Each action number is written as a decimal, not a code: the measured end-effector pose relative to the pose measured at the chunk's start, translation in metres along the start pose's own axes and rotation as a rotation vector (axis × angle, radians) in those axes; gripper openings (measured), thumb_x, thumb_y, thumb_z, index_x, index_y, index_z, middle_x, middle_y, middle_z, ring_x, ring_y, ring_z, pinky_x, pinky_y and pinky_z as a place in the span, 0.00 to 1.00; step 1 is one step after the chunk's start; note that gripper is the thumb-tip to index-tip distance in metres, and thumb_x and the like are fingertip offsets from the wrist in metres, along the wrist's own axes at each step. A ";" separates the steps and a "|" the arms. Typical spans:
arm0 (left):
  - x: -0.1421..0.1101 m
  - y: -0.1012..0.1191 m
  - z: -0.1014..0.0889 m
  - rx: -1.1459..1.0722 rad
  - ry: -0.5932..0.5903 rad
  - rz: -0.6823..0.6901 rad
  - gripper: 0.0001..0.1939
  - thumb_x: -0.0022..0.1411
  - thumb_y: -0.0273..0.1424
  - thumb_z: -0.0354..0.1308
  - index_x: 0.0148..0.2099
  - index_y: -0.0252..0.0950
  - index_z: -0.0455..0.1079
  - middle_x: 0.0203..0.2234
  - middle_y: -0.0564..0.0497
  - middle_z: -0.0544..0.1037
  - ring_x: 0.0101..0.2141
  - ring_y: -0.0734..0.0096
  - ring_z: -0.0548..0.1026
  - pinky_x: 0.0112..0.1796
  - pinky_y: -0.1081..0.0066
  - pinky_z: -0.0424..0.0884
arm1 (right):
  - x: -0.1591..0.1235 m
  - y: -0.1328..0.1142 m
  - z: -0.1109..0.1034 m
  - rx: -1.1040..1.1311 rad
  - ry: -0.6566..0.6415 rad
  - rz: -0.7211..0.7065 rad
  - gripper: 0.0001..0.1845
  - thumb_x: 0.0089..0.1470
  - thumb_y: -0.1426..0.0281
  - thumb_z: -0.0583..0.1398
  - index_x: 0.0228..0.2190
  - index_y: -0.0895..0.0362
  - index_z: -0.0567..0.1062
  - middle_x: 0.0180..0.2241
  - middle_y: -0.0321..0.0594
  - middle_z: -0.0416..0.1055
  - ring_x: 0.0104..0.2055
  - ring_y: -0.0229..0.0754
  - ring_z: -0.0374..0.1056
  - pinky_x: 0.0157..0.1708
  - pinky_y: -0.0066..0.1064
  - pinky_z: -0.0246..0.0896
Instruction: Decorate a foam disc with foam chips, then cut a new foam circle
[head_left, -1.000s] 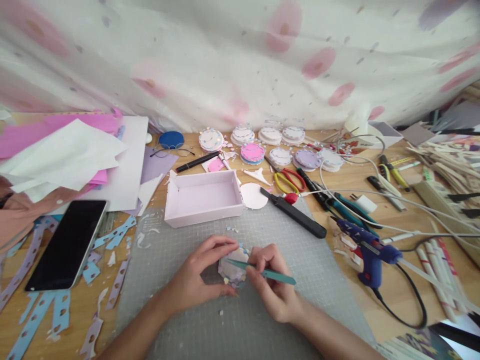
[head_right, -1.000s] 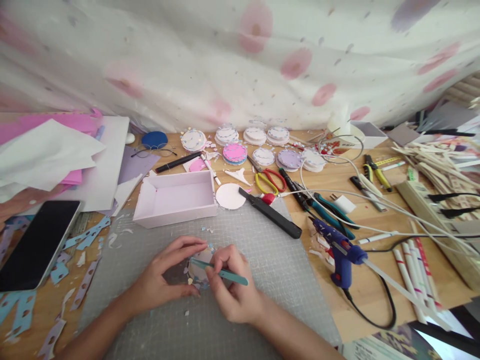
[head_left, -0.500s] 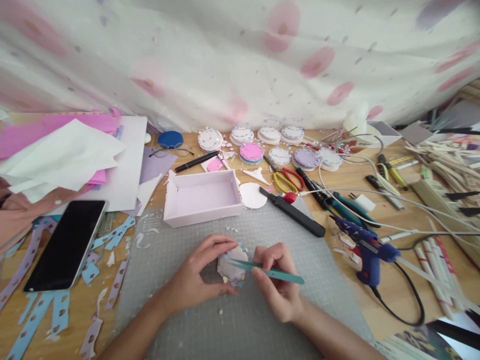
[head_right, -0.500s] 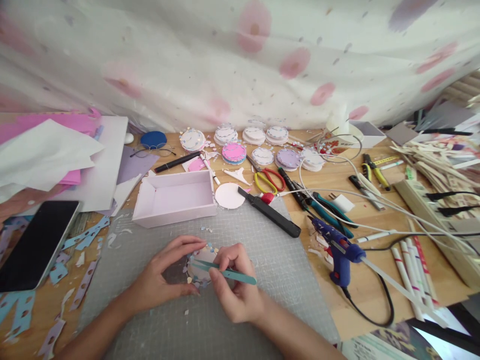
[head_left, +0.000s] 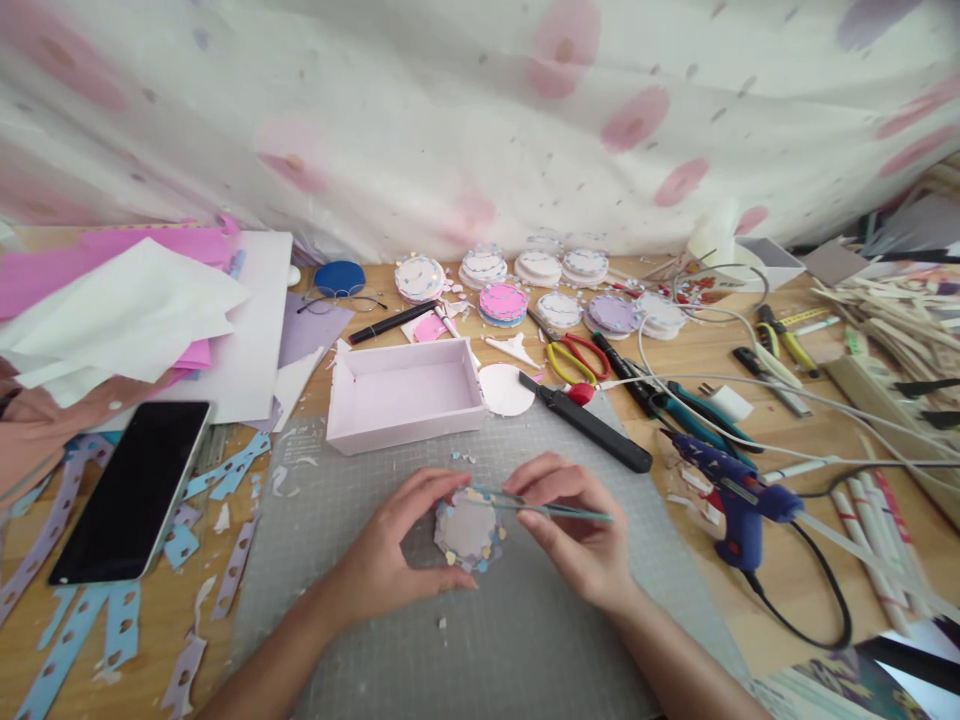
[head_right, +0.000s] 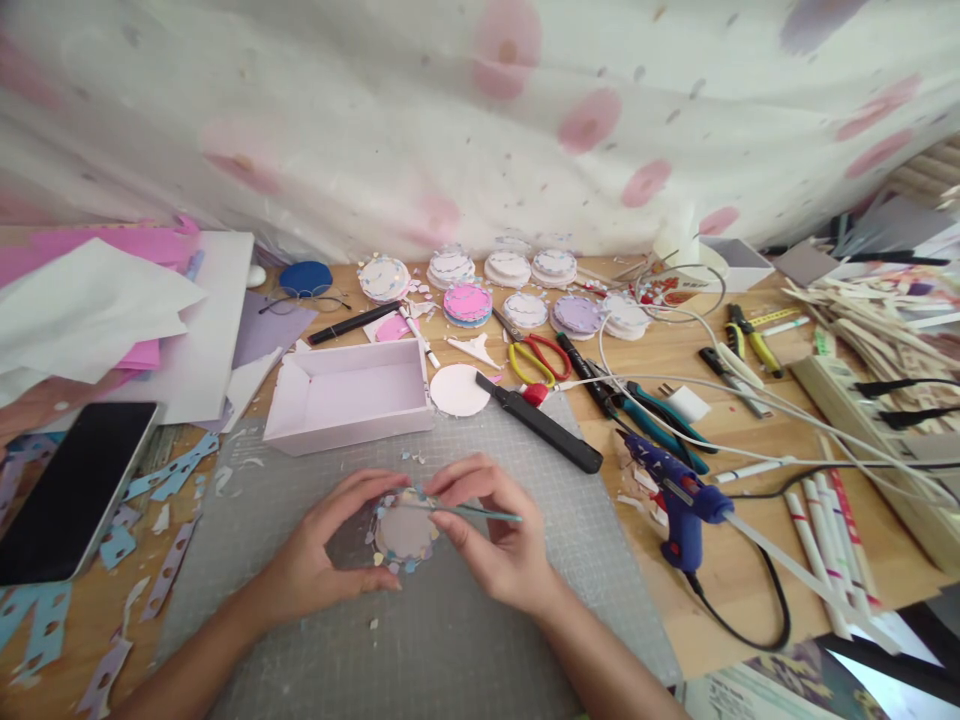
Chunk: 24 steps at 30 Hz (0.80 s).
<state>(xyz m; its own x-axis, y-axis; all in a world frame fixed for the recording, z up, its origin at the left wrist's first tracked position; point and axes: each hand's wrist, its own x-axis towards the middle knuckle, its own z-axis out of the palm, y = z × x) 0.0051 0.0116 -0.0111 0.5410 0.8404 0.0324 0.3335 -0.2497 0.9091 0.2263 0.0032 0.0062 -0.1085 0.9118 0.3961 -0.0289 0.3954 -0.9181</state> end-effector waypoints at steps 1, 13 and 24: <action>0.000 0.000 0.000 -0.001 -0.001 0.000 0.38 0.49 0.41 0.70 0.61 0.46 0.62 0.54 0.44 0.69 0.54 0.56 0.69 0.54 0.59 0.66 | 0.000 0.000 0.000 0.000 -0.007 0.006 0.07 0.55 0.76 0.62 0.35 0.53 0.73 0.36 0.42 0.75 0.37 0.43 0.71 0.37 0.37 0.66; 0.000 -0.003 0.001 -0.027 0.008 0.069 0.34 0.50 0.40 0.69 0.59 0.48 0.66 0.53 0.45 0.70 0.53 0.58 0.70 0.53 0.59 0.68 | 0.000 0.002 0.001 -0.154 -0.111 -0.067 0.09 0.53 0.80 0.62 0.32 0.53 0.73 0.32 0.41 0.79 0.33 0.43 0.73 0.34 0.40 0.65; 0.002 -0.001 0.000 -0.015 -0.001 0.044 0.35 0.50 0.41 0.70 0.60 0.48 0.66 0.52 0.45 0.71 0.52 0.57 0.71 0.53 0.58 0.68 | -0.001 0.001 -0.001 -0.128 -0.041 -0.030 0.09 0.53 0.79 0.62 0.33 0.53 0.73 0.33 0.41 0.79 0.33 0.43 0.71 0.33 0.38 0.64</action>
<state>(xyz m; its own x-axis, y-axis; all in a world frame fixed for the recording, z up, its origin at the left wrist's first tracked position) 0.0061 0.0131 -0.0117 0.5554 0.8284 0.0724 0.2976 -0.2793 0.9129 0.2272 0.0026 0.0045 -0.1496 0.8950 0.4201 0.0944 0.4359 -0.8950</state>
